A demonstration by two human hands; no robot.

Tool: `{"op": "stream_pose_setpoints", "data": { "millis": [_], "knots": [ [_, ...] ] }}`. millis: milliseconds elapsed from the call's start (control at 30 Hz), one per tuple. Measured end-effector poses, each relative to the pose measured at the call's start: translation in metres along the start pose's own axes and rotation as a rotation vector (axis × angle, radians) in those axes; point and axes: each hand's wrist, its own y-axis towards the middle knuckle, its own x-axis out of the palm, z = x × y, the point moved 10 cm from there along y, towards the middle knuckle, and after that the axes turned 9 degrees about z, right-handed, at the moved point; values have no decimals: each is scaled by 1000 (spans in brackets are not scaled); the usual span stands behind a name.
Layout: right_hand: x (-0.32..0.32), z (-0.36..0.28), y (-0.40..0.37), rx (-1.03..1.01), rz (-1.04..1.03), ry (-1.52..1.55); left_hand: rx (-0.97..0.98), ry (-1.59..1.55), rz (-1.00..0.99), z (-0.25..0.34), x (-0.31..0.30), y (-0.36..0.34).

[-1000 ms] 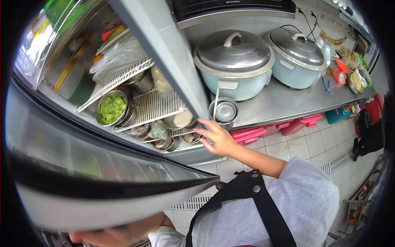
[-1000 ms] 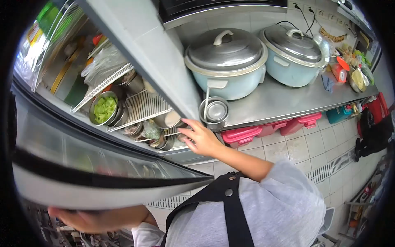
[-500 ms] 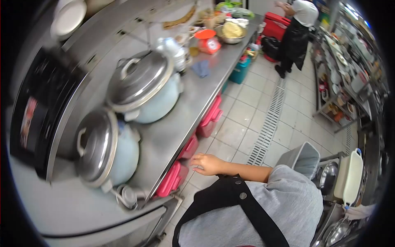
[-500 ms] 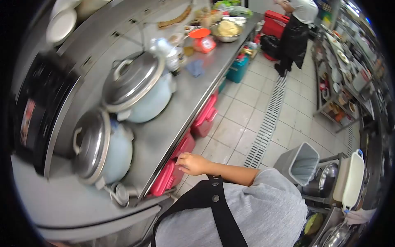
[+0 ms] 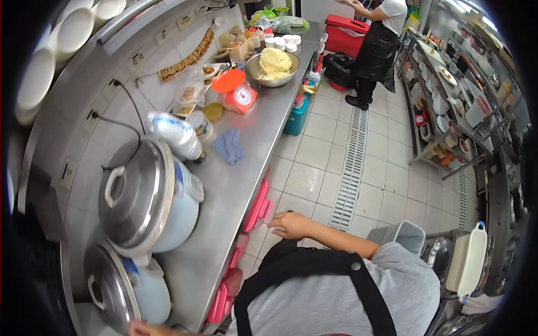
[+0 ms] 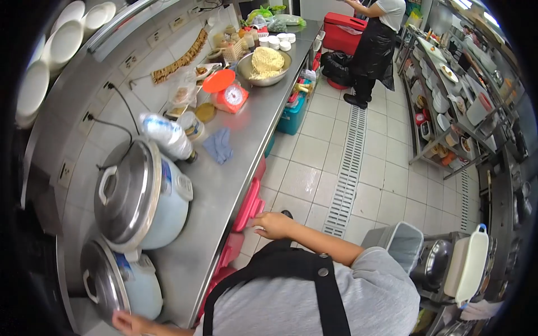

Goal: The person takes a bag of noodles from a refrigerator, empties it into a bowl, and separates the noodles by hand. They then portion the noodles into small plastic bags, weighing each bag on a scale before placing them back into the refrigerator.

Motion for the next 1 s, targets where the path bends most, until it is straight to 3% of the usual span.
{"op": "stream_pose_setpoints", "data": {
  "millis": [33,67,100,167,233,267,367,433,500,567,633,667,733,767,900,967,1000],
  "knots": [
    [-9,17,13,13,-42,-29,-318,-49,-157,-46,49,-38],
    [-29,30,26,12,-39,-41,-411,-53,-380,-6,126,-65],
    [-48,40,36,9,-16,-71,-265,-187,-559,54,197,-86],
    [-84,65,50,18,-23,-114,-504,-408,-1040,132,310,-164],
    [-129,94,70,66,67,-18,-264,-447,-1395,204,390,-235],
    [-142,111,77,70,44,-15,-204,-560,-1446,214,425,-284],
    [-198,184,88,187,176,-122,-63,-536,-1458,242,492,-384],
    [-230,226,95,264,199,-41,198,-17,-1462,244,515,-430],
    [-265,274,106,386,185,38,126,106,-1511,207,537,-475],
    [-291,319,123,316,173,4,37,241,-1586,185,534,-494],
    [-333,351,160,269,138,-31,122,310,-1352,212,533,-448],
    [-350,362,182,242,125,-32,92,335,-1351,223,531,-444],
    [-389,383,238,159,181,-65,-299,186,-1115,233,507,-420],
    [-398,403,269,154,192,-33,-391,149,-1064,249,498,-414],
    [-392,480,393,280,115,-54,-483,135,-937,295,477,-437],
    [-365,551,425,478,-3,-527,-813,144,-929,316,483,-451],
    [-352,548,434,465,-13,-527,-820,156,-919,324,492,-459]
  ]
}}
